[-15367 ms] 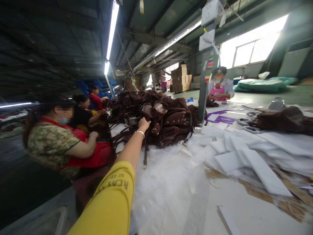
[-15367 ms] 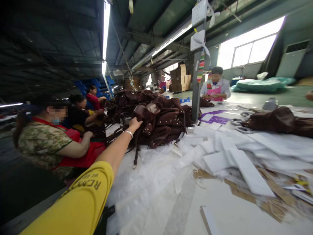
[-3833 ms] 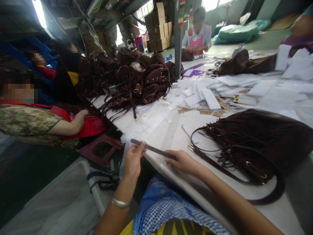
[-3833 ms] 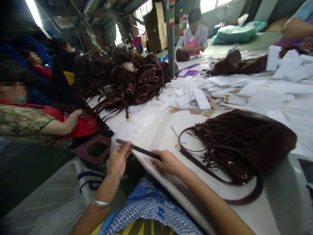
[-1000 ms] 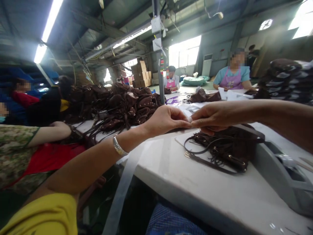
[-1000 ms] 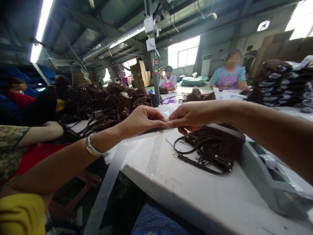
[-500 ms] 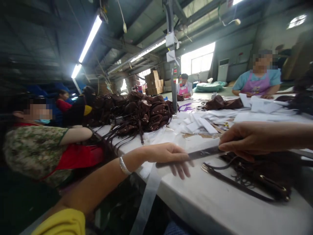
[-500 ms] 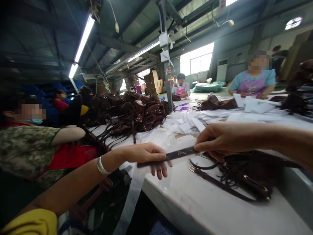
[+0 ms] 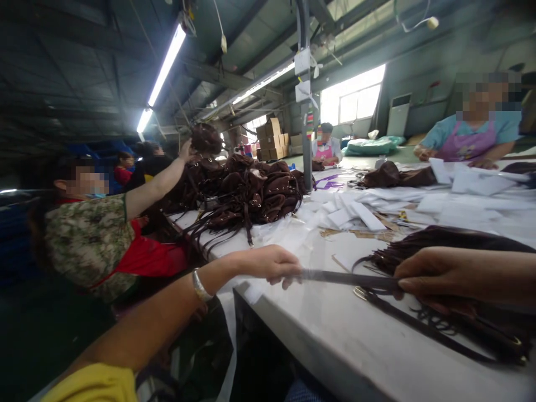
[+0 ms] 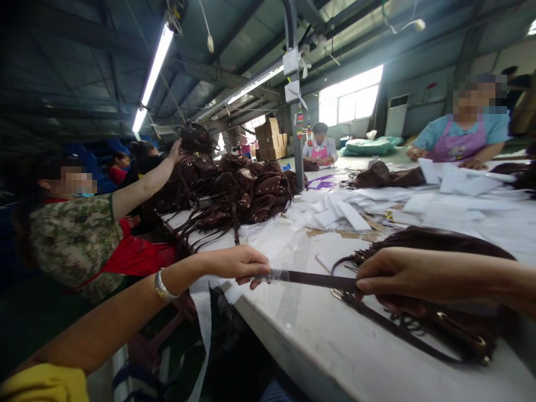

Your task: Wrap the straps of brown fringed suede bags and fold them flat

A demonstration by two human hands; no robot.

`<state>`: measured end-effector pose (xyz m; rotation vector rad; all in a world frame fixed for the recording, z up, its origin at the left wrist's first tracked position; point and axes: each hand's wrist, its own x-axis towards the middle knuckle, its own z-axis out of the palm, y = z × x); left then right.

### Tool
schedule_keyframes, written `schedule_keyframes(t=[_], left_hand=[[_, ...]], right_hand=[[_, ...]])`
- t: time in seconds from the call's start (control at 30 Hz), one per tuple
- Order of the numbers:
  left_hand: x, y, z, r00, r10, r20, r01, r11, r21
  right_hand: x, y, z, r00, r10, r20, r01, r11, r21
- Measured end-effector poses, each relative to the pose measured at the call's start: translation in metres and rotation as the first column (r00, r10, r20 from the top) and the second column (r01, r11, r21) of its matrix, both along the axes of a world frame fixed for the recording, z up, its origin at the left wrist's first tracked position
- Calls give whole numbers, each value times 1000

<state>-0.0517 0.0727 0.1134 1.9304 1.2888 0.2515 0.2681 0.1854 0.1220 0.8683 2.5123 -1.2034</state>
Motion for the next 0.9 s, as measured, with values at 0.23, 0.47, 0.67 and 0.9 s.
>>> schedule_keyframes(t=[0.23, 0.47, 0.67, 0.9], left_hand=[[41, 16, -11, 981, -11, 196, 32, 994, -103], [25, 19, -16, 999, 31, 7, -32, 998, 60], [33, 26, -29, 993, 77, 94, -61, 986, -155], [40, 31, -29, 993, 120, 19, -120, 992, 42]], right_hand=[[-43, -15, 18, 986, 160, -40, -159, 987, 34], [-21, 6, 9, 988, 153, 5, -153, 988, -35], [-30, 12, -5, 992, 122, -39, -124, 990, -64], [-44, 22, -14, 983, 143, -111, -163, 968, -193]])
